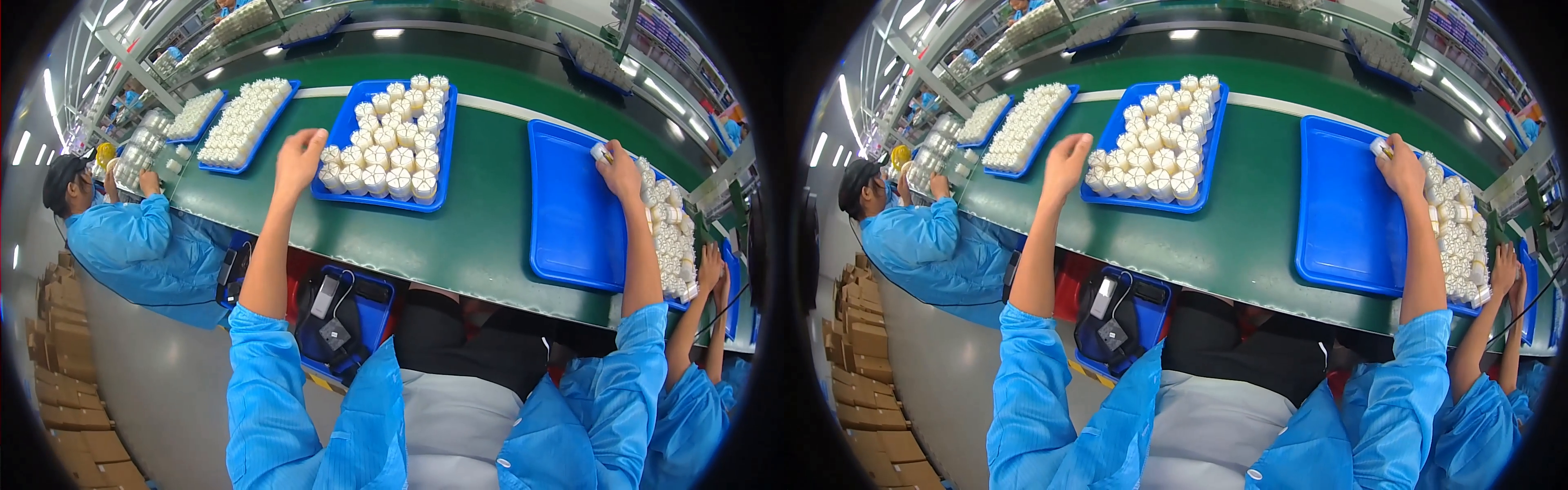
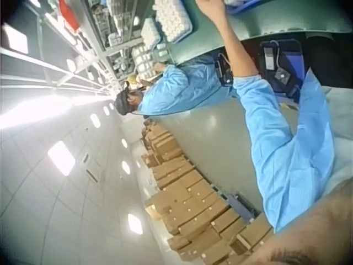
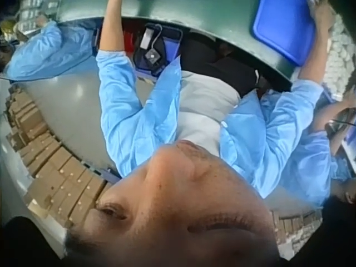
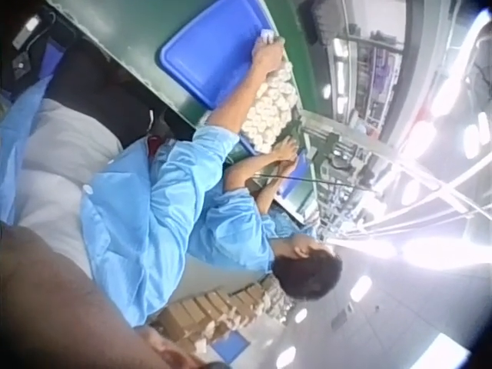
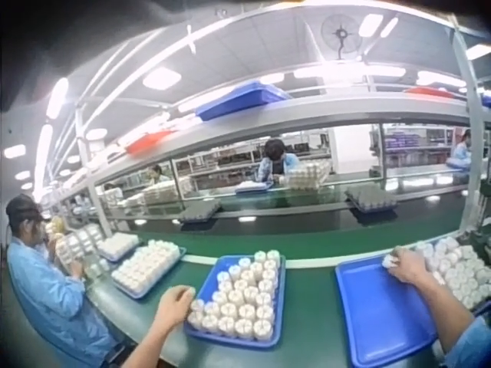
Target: The person picks up bundled plastic components, works on their ends using a small pointed tool, and places the bundles onto a blue tray.
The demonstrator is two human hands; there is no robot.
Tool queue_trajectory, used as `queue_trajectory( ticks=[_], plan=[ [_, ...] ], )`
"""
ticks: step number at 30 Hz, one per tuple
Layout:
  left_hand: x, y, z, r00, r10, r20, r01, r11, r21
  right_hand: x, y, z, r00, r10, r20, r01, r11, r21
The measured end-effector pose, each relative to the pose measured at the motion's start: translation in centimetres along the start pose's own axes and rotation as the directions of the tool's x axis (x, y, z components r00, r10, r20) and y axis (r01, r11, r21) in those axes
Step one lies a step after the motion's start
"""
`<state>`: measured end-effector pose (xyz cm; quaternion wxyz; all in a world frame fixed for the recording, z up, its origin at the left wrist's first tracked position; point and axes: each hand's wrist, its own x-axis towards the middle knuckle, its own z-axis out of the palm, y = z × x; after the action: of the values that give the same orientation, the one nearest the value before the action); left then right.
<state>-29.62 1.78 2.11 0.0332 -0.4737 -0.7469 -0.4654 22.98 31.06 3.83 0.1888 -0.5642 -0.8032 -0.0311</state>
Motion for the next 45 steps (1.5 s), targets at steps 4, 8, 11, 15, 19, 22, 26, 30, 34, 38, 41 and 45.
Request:
queue_trajectory(
  ticks=[4,8,11,15,19,22,26,30,34,38,41,45],
  plan=[
    [-4.6,10.8,-1.0,0.978,0.175,-0.117,-0.187,0.978,-0.097,-4.3,-7.4,-4.9,0.974,-0.225,-0.021,0.218,0.912,0.347],
    [-12.8,18.6,3.3,0.826,0.529,0.193,-0.491,0.845,-0.212,-10.8,-15.6,-7.8,0.869,-0.474,0.140,0.384,0.826,0.413],
    [-16.9,21.8,6.5,0.816,0.523,0.247,-0.461,0.846,-0.269,-14.8,-18.3,-7.9,0.823,-0.535,0.190,0.438,0.811,0.388],
    [-18.8,21.4,8.4,0.892,0.373,0.255,-0.304,0.913,-0.272,-16.8,-18.5,-6.5,0.841,-0.462,0.282,0.339,0.855,0.392],
    [-19.8,19.7,9.5,0.927,0.243,0.286,-0.162,0.947,-0.277,-18.5,-19.2,-7.6,0.853,-0.439,0.281,0.227,0.799,0.557],
    [-19.9,19.7,9.1,0.924,0.230,0.305,-0.142,0.948,-0.285,-19.4,-18.5,-8.3,0.871,-0.419,0.255,0.145,0.716,0.683],
    [-19.3,21.5,9.4,0.889,0.315,0.333,-0.233,0.936,-0.263,-20.5,-16.8,-8.9,0.909,-0.345,0.234,0.044,0.637,0.769],
    [-18.9,22.0,11.6,0.841,0.391,0.374,-0.297,0.911,-0.286,-21.4,-14.7,-8.9,0.929,-0.278,0.246,-0.034,0.596,0.802],
    [-18.2,22.5,14.6,0.832,0.424,0.358,-0.324,0.895,-0.306,-21.5,-12.0,-7.2,0.941,-0.285,0.182,0.008,0.556,0.831],
    [-16.8,21.6,15.4,0.838,0.364,0.408,-0.270,0.924,-0.270,-20.5,-11.2,-5.1,0.935,-0.306,0.182,0.010,0.533,0.846],
    [-17.1,22.7,16.7,0.825,0.346,0.446,-0.265,0.935,-0.235,-20.4,-8.9,-4.8,0.926,-0.348,0.146,0.051,0.498,0.866],
    [-17.1,23.5,16.4,0.817,0.290,0.498,-0.200,0.953,-0.227,-21.2,-7.7,-4.9,0.939,-0.284,0.192,-0.034,0.480,0.876]
  ],
)
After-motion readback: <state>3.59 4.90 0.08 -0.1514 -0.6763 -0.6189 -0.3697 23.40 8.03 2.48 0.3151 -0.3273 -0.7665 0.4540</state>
